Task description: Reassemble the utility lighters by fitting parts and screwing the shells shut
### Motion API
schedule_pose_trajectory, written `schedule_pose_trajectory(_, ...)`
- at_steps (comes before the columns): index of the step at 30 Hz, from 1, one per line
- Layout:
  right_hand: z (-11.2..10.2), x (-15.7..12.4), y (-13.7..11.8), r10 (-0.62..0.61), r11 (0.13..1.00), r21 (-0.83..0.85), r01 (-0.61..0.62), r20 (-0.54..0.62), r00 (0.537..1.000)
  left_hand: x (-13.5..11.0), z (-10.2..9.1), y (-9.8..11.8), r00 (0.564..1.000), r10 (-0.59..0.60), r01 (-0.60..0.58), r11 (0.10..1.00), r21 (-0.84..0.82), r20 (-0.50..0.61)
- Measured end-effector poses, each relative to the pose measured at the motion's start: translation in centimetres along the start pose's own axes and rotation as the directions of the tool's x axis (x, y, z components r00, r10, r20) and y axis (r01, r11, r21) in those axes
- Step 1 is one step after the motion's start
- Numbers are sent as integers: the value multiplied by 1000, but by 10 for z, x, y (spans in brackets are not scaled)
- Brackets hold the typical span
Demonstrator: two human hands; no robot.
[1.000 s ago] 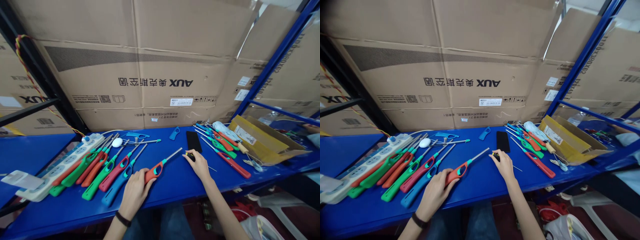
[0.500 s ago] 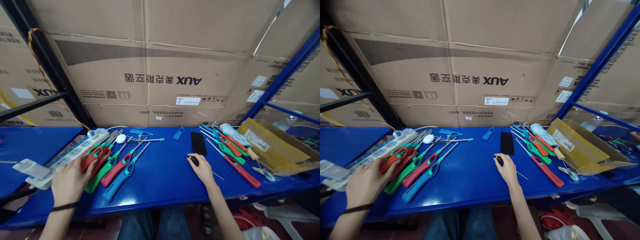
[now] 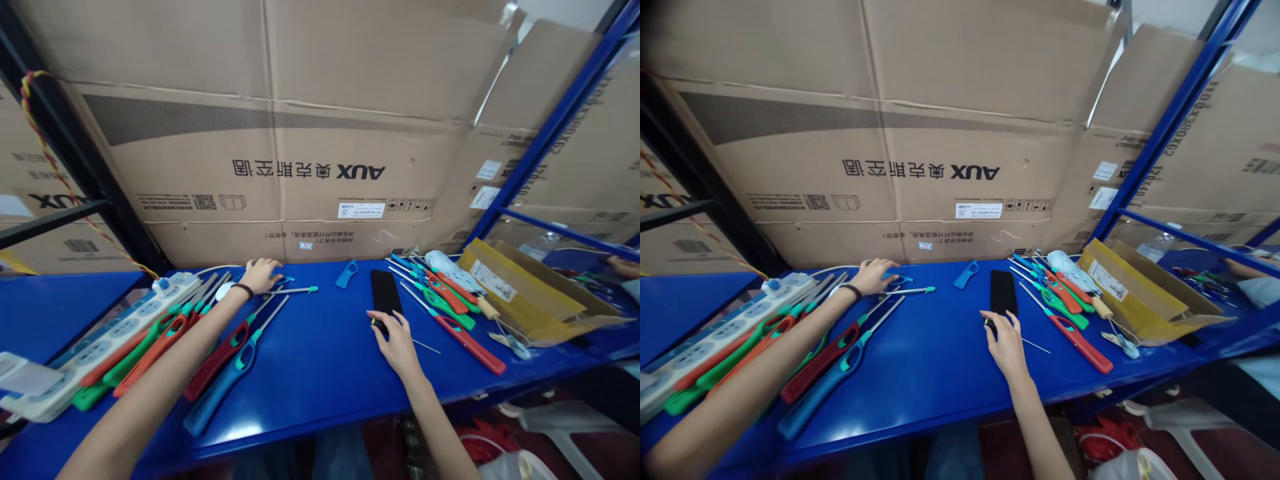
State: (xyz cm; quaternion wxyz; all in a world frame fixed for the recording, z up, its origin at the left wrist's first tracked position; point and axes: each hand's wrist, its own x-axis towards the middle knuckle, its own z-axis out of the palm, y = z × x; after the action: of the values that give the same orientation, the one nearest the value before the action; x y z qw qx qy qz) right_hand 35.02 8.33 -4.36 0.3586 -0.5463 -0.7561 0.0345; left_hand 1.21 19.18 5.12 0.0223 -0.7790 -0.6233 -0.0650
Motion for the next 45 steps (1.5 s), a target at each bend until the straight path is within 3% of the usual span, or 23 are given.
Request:
schedule_pose_trajectory(3, 0, -1, -3, -20, 999, -25, 20, -11, 1000, 30, 5, -7, 990, 57, -60, 998, 25, 130)
schedule_pose_trajectory(8, 2, 4, -11, -16, 994, -110, 8, -72, 997, 41, 17, -7, 973, 120, -135, 989, 65, 197)
schedule_pose_trajectory(15, 23, 43, -27, -93, 996, 6, 93, 187, 978, 45, 21, -12, 932, 226, -265, 958, 106, 283)
schedule_pose_trajectory(21, 47, 69, -32, 37, 998, -67, -18, 304, 952, 41, 27, -14, 952, 198, -241, 955, 172, 234)
schedule_pose_trajectory(26, 38, 48, -47, 63, 994, -101, -33, 312, 948, 36, 23, -17, 980, 187, -196, 969, 150, 72)
schedule_pose_trajectory(31, 25, 15, -76, 21, 993, -117, 19, 333, 943, 19, -4, -8, 960, 127, -110, 991, 82, -248)
schedule_pose_trajectory(33, 25, 9, -90, -5, 998, -53, 26, 363, 932, 9, -18, 4, 893, 30, -39, 999, -12, -450)
schedule_pose_trajectory(34, 26, 8, -96, -27, 1000, 2, 28, 385, 923, 4, -26, 10, 791, -74, -53, 981, -188, -607)
schedule_pose_trajectory(35, 27, 9, -101, -62, 997, 75, 34, 413, 909, -2, -33, 17, 730, -144, -140, 926, -352, -668)
schedule_pose_trajectory(36, 29, 10, -105, -112, 986, 160, 45, 436, 893, -8, -39, 23, 739, -190, -224, 836, -501, -646)
schedule_pose_trajectory(37, 30, 12, -108, -163, 968, 243, 56, 448, 879, -13, -45, 29, 810, -177, -274, 727, -629, -558)
schedule_pose_trajectory(39, 33, 16, -109, -216, 936, 345, 65, 419, 882, -24, -52, 40, 943, -31, -259, 557, -789, -331)
schedule_pose_trajectory(40, 34, 17, -107, -215, 929, 363, 66, 389, 896, -29, -52, 44, 974, 59, -218, 517, -828, -220)
schedule_pose_trajectory(42, 36, 19, -99, -177, 934, 353, 57, 318, 932, -37, -44, 54, 968, 249, -138, 482, -865, -16)
schedule_pose_trajectory(45, 35, 18, -80, -94, 958, 284, 31, 210, 973, -46, -17, 71, 866, 475, -118, 496, -860, 155)
